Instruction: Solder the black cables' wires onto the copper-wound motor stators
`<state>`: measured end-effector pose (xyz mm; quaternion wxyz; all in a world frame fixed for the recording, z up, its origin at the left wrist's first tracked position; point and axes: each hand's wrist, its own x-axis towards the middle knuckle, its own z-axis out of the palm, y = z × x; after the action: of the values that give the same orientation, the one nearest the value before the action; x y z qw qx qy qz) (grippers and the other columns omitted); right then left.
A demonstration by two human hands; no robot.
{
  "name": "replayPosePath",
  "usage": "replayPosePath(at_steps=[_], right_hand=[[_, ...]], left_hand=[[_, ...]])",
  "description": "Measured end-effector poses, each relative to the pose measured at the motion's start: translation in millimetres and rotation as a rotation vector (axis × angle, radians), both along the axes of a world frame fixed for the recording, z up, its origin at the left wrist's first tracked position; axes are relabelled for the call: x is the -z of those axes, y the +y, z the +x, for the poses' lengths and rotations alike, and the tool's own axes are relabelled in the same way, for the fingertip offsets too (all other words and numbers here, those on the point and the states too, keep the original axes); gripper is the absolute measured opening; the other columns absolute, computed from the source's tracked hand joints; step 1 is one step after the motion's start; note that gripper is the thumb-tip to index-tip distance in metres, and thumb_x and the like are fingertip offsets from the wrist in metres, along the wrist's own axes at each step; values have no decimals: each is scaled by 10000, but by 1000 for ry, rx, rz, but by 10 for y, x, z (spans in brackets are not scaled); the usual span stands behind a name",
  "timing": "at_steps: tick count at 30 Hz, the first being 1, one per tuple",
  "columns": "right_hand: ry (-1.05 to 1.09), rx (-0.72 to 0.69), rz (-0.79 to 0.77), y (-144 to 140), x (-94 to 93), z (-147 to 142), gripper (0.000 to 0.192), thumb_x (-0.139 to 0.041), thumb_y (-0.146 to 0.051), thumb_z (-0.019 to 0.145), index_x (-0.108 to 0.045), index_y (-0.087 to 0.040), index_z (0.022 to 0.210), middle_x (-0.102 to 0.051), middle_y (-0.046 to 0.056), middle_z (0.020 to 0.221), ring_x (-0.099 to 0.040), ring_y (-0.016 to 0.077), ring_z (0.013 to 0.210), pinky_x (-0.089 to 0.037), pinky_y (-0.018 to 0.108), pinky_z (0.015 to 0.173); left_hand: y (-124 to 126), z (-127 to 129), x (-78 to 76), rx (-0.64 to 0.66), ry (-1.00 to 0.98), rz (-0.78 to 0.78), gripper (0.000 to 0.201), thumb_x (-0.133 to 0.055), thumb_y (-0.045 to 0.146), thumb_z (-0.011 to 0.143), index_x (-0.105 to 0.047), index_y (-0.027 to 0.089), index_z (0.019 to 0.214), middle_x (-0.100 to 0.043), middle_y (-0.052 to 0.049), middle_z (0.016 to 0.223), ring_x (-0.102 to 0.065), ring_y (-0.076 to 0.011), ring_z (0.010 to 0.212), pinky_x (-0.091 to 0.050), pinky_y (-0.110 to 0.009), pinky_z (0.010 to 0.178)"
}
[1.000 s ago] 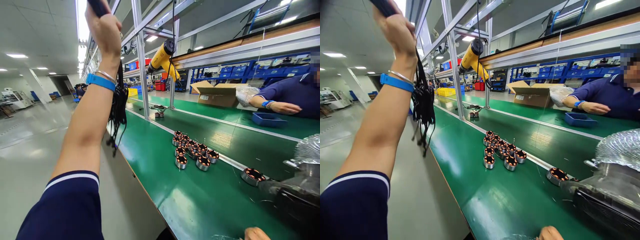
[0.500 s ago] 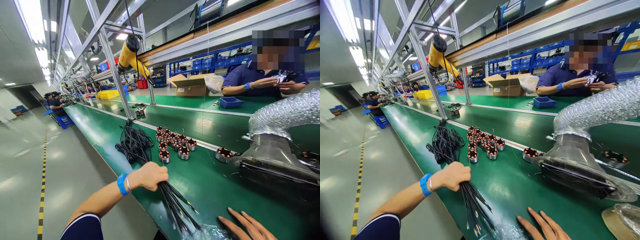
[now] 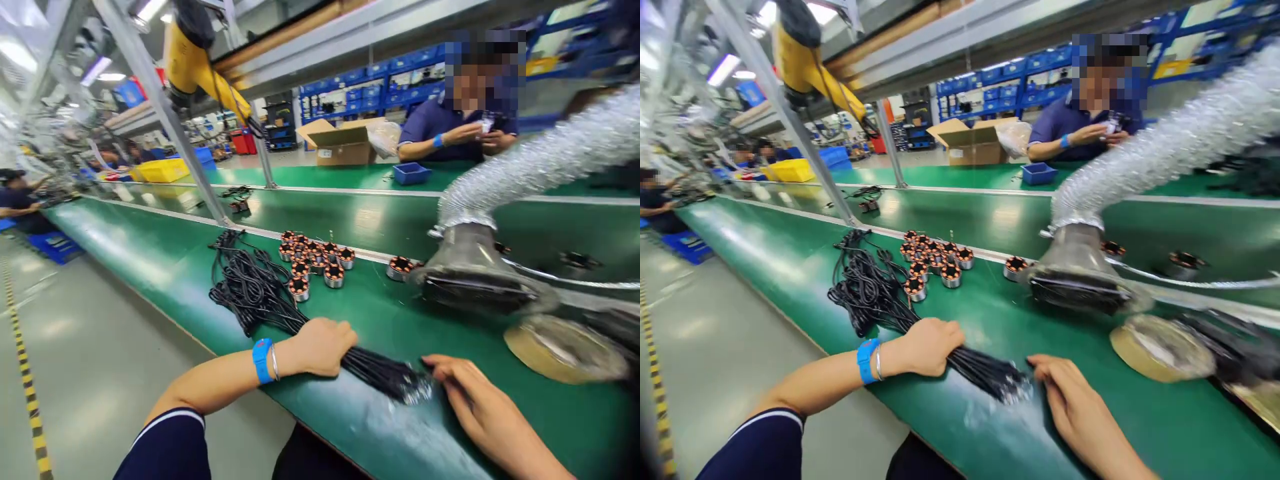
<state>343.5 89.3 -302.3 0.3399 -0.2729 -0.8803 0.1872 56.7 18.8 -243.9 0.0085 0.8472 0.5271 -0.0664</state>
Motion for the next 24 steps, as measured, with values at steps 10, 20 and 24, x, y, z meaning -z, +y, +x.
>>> replayPosePath(at_steps=[10, 20, 24], right_hand=[[4, 74, -79, -38, -83, 18, 220, -359, -49, 821, -497, -209, 758, -578, 31, 749, -540, 178, 748, -473, 323, 687], [-101, 55, -44, -80, -74, -82, 346, -701, -409, 839, -489, -190, 676, -531, 14, 715, -465, 192, 801, -404, 323, 706], [-2, 47, -24, -85, -34, -19, 300, -558, -214, 884, -397, -201, 631, -489, 17, 711, -490, 185, 783, -427, 318, 693]], left_hand=[[81, -347, -617, 92, -393, -19, 517, -653, 331, 739, -561, 201, 1231, -604, -80, 1235, -574, -242, 1108, -458, -348, 975], [813, -2834, -465, -758, -186, 124, 480, -440, 527, 793, -715, 226, 1047, -706, -62, 1185, -602, -342, 1140, -453, -444, 975], [619, -3083, -324, -858, -93, 81, 418, -475, 516, 762, -758, 218, 836, -736, -121, 1054, -635, -384, 1053, -472, -485, 887]])
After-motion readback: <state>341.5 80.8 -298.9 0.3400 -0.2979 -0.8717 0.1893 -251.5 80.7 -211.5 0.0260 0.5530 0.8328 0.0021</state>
